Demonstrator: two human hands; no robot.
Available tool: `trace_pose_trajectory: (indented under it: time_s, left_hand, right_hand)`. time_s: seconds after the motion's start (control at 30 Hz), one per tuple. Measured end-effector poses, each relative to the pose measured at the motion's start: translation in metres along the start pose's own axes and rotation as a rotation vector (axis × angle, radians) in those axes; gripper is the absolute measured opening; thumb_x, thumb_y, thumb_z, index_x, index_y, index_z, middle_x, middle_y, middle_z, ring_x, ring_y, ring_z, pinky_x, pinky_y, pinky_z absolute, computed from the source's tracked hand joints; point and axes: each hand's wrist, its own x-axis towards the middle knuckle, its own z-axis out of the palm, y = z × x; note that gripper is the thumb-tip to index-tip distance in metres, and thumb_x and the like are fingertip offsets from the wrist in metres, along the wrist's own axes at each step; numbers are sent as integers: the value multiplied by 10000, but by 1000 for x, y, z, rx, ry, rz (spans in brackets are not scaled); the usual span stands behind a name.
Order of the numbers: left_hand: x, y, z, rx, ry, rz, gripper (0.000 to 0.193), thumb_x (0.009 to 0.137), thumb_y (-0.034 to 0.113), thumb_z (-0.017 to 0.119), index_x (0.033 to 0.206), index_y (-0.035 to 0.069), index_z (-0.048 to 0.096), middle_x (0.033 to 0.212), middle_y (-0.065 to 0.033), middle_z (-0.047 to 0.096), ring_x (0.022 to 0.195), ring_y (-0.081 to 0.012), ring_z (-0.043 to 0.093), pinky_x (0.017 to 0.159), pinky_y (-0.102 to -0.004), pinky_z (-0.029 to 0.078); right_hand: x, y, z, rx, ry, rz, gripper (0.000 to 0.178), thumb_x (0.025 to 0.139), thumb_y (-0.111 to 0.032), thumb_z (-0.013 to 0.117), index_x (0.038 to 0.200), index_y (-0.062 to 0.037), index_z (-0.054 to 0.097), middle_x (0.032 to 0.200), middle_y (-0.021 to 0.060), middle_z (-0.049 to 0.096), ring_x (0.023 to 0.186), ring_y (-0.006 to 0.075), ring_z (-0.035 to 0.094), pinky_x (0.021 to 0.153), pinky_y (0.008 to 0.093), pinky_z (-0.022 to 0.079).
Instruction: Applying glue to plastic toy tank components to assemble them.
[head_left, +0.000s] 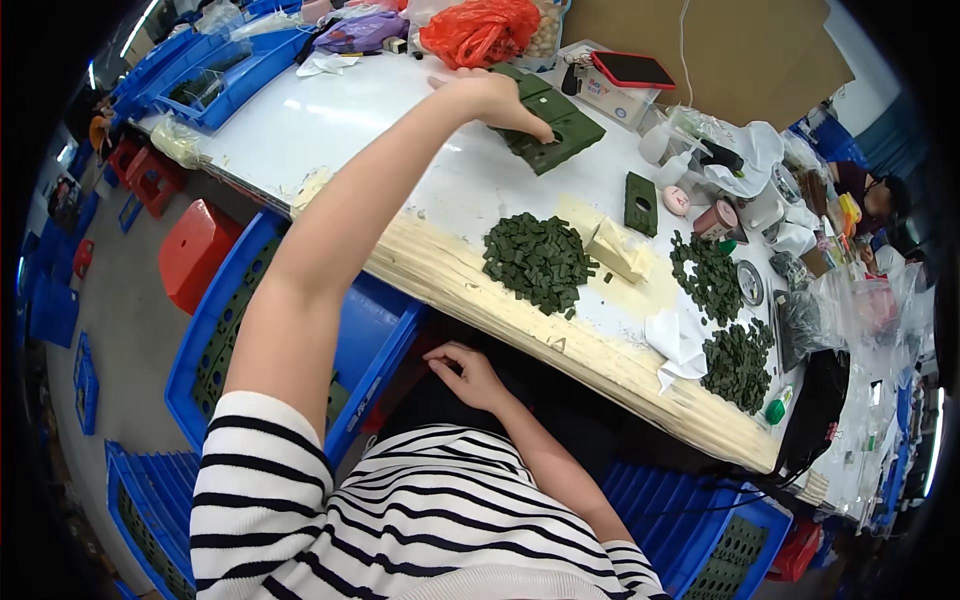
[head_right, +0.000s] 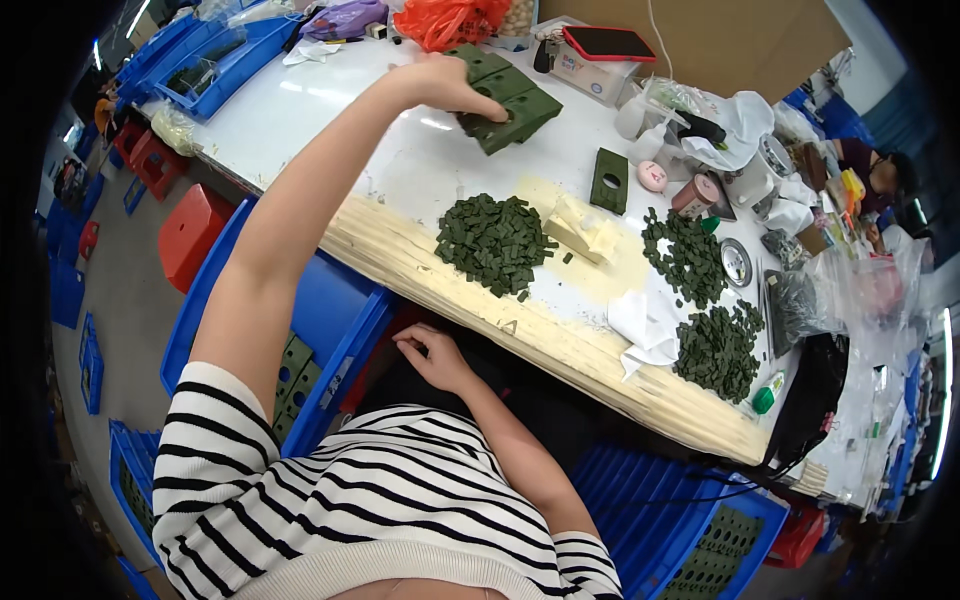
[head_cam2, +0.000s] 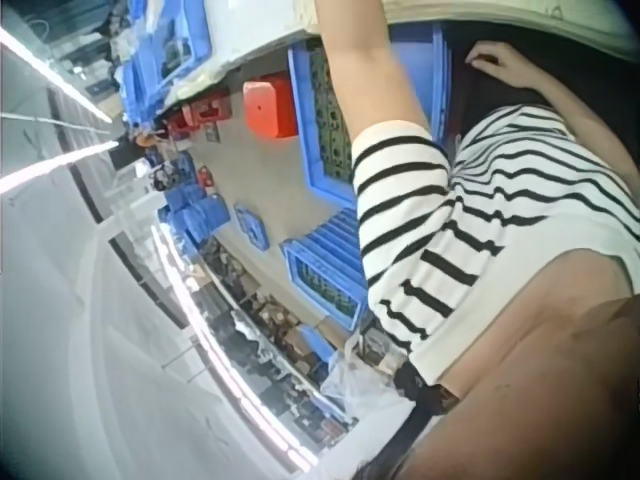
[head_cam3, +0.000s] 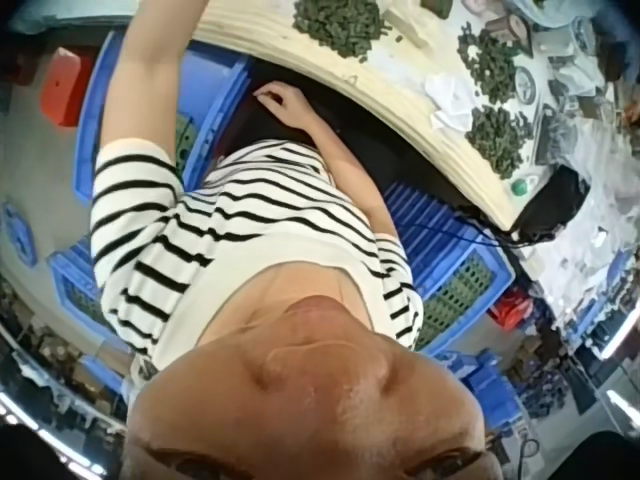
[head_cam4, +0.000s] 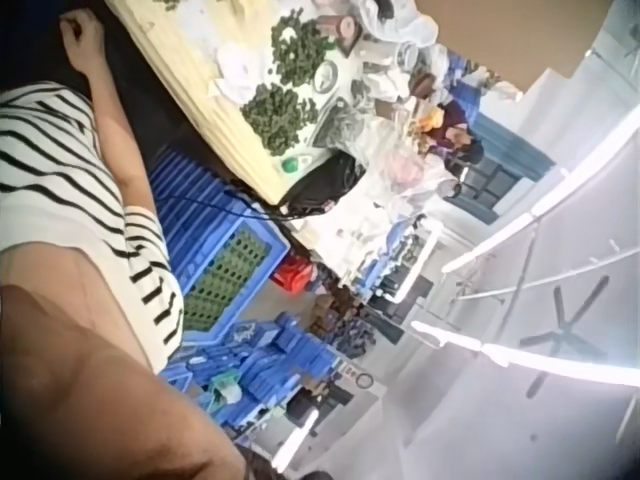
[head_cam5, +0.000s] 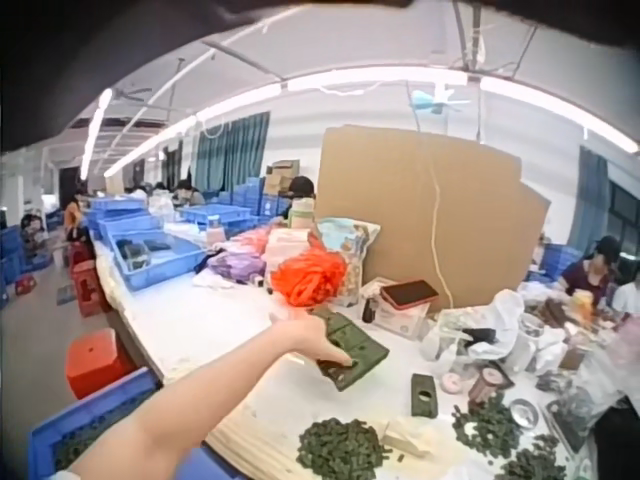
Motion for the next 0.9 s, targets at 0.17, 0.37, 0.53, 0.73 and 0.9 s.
trace_pose_trajectory:
  time_s: [0.17, 0.37, 0.53, 0.73, 0.9]
  left_hand:
    - [70, 44, 9, 2, -159, -118, 975, 540, 700, 670, 1321, 138, 512, 1426, -143, 395, 1287, -417, 358, 932, -779, 150]
    - [76, 61, 15, 71, -142, -178, 1051, 578, 748, 646, 1409, 158, 387, 1474, -129, 320, 1335, -476, 231, 980, -750, 107]
    - [37, 26, 29, 1, 371, -21, 823, 688, 683, 631, 1164, 12, 589, 1138, -164, 620, 1059, -315, 577, 905, -487, 427]
    - [-130, -93, 75, -559, 984, 210, 252, 785, 261, 716, 807, 50, 579, 630, -50, 571, 570, -140, 555, 550, -271, 460]
    - [-230, -242, 133, -242, 900, -299, 223, 806, 228, 684, 850, 32, 588, 776, -71, 640, 716, -161, 615, 608, -278, 482]
  right_hand:
    - [-6, 4, -5, 35, -13, 72, 184, 914, -150, 553, 1034, -27, 620, 940, 96, 622, 826, 184, 593, 745, 289, 463]
    - [-3, 13, -8, 88, -31, 127, 204, 927, -165, 546, 1061, -26, 610, 950, 84, 635, 874, 161, 592, 802, 274, 453]
    - [-3, 13, -3, 154, -24, 191, 191, 920, -148, 564, 1063, -35, 623, 910, 60, 639, 858, 125, 590, 791, 252, 450]
    - [-7, 13, -3, 210, 29, 157, 155, 909, -103, 577, 1030, -23, 633, 879, 50, 634, 813, 110, 591, 752, 237, 455]
    - [1, 1, 8, 74, 16, 23, 113, 869, -66, 605, 951, -1, 646, 834, 94, 618, 746, 161, 602, 682, 258, 470]
